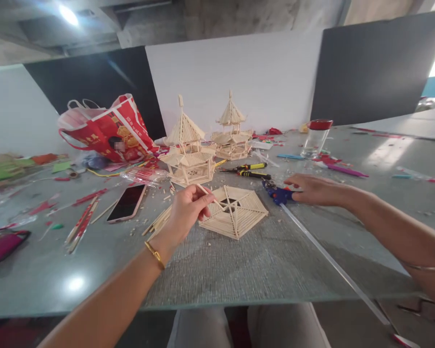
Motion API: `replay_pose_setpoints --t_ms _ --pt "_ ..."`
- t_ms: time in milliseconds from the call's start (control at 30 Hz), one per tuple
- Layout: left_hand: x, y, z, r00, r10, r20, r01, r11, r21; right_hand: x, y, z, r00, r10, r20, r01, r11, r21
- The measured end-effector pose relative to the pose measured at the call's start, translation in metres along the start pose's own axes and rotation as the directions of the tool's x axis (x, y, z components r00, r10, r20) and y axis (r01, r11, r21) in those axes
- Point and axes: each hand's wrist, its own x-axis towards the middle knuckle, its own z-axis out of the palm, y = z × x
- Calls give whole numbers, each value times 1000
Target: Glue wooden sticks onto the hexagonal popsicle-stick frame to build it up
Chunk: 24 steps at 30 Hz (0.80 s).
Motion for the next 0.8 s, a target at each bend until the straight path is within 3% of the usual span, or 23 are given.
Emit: replay_pose_setpoints --t_ms 100,200,500,600,800 --pt "0 0 0 1000 21 1 -21 1000 13 -4 -4 10 993 -54 105 59 997 -43" --pt "1 0 -3 999 27 -22 -27 1000 3 -3 -6 17 986 -91 139 102 992 -73" --pt "1 -4 -4 999 42 -10 -43 999 -24 -7 8 23 987 -134 91 141 987 -80" --pt "1 -6 -3 998 58 10 -58 998 -27 -15 15 20 994 -101 34 103 991 -85" --pt "0 -7 -3 998 49 27 -49 999 3 -38 24 3 989 110 -98 -107 994 36"
